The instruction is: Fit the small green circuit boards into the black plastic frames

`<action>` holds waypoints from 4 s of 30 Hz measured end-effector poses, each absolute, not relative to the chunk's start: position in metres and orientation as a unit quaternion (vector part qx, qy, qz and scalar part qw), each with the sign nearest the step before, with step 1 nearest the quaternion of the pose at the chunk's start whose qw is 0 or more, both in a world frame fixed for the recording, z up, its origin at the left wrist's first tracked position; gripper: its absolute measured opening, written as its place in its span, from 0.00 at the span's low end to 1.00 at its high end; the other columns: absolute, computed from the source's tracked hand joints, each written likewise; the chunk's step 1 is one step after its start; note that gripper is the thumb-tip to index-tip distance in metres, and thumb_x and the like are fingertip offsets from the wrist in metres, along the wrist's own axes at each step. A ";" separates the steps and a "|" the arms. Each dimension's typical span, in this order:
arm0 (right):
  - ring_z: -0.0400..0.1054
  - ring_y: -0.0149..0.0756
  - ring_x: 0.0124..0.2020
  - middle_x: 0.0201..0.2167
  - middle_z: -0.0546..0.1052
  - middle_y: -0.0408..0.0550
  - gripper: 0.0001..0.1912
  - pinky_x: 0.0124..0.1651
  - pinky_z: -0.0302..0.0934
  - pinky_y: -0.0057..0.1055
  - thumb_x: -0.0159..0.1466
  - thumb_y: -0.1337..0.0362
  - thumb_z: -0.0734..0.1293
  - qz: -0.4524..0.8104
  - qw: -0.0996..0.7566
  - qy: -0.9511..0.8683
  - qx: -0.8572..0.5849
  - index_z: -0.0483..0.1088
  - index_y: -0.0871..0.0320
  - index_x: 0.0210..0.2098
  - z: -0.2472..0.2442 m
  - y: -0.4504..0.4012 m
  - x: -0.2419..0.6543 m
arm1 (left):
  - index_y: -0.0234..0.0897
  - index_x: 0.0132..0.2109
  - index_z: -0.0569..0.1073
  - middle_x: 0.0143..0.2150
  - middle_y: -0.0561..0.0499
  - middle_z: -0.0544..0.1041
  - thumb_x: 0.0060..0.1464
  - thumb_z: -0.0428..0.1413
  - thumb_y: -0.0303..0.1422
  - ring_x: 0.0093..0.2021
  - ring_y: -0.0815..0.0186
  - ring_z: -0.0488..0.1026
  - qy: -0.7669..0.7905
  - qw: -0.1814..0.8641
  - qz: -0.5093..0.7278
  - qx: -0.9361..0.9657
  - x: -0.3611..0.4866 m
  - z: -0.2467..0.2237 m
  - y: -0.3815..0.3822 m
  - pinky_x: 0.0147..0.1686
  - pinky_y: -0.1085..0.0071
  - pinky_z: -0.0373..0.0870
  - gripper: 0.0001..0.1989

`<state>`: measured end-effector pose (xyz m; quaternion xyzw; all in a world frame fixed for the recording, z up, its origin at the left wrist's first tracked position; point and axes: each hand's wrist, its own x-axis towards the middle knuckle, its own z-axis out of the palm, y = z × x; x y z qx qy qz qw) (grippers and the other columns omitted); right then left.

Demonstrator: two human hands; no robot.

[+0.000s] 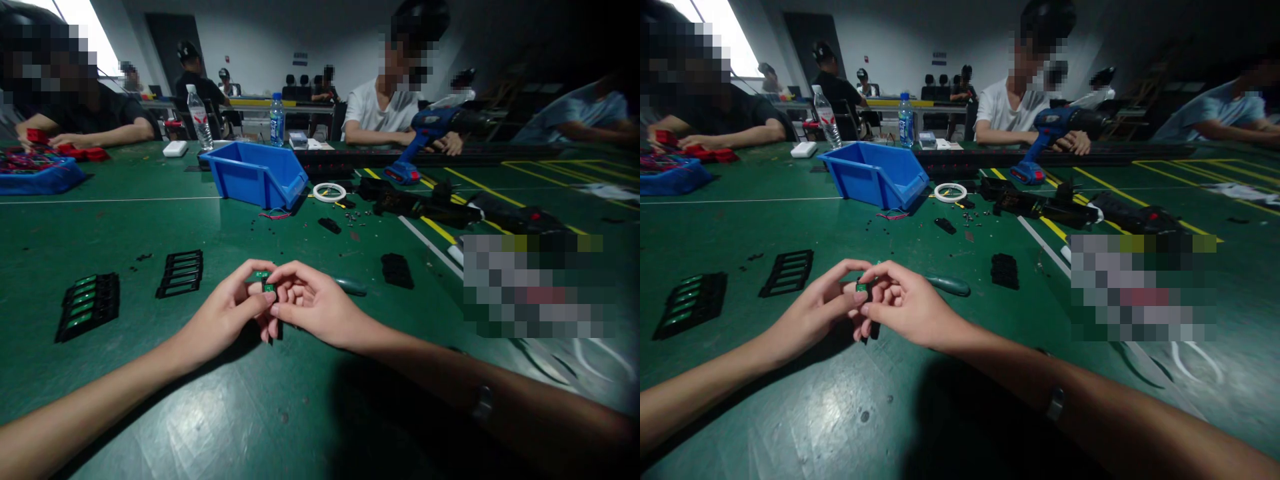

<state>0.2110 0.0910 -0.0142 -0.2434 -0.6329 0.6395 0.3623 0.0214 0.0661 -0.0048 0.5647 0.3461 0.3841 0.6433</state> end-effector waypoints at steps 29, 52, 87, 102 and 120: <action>0.71 0.31 0.31 0.30 0.66 0.39 0.20 0.36 0.68 0.32 0.63 0.69 0.69 0.580 0.379 -0.649 -0.315 0.68 0.54 0.55 -0.005 0.082 0.214 | 0.34 0.45 0.69 0.35 0.48 0.79 0.65 0.57 0.34 0.32 0.66 0.77 0.352 0.647 0.360 0.573 0.021 0.003 0.067 0.34 0.69 0.76 0.07; 0.76 0.36 0.35 0.43 0.81 0.49 0.18 0.38 0.73 0.34 0.67 0.60 0.69 0.541 0.400 -0.646 -0.360 0.75 0.56 0.56 -0.010 0.086 0.213 | 0.37 0.53 0.66 0.36 0.51 0.77 0.64 0.58 0.31 0.33 0.68 0.77 0.318 0.669 0.349 0.574 0.022 -0.002 0.065 0.31 0.74 0.73 0.13; 0.76 0.32 0.37 0.38 0.79 0.46 0.09 0.41 0.70 0.30 0.71 0.65 0.66 0.496 0.419 -0.708 -0.279 0.74 0.58 0.49 -0.007 0.081 0.220 | 0.37 0.50 0.69 0.30 0.54 0.74 0.69 0.53 0.37 0.27 0.69 0.74 0.331 0.621 0.414 0.577 0.020 -0.004 0.063 0.26 0.75 0.71 0.09; 0.68 0.28 0.31 0.34 0.74 0.42 0.15 0.36 0.65 0.28 0.75 0.64 0.59 0.485 0.376 -0.737 -0.285 0.72 0.53 0.57 -0.010 0.080 0.216 | 0.37 0.45 0.71 0.29 0.55 0.70 0.71 0.48 0.41 0.28 0.72 0.66 0.442 0.425 0.446 0.652 0.030 -0.001 0.049 0.28 0.75 0.63 0.13; 0.63 0.32 0.27 0.25 0.66 0.40 0.17 0.31 0.58 0.31 0.77 0.58 0.54 0.465 0.422 -0.690 -0.360 0.70 0.52 0.56 -0.012 0.061 0.192 | 0.38 0.45 0.71 0.30 0.55 0.71 0.72 0.48 0.37 0.29 0.71 0.69 0.451 0.442 0.533 0.563 0.051 -0.003 0.036 0.31 0.74 0.65 0.10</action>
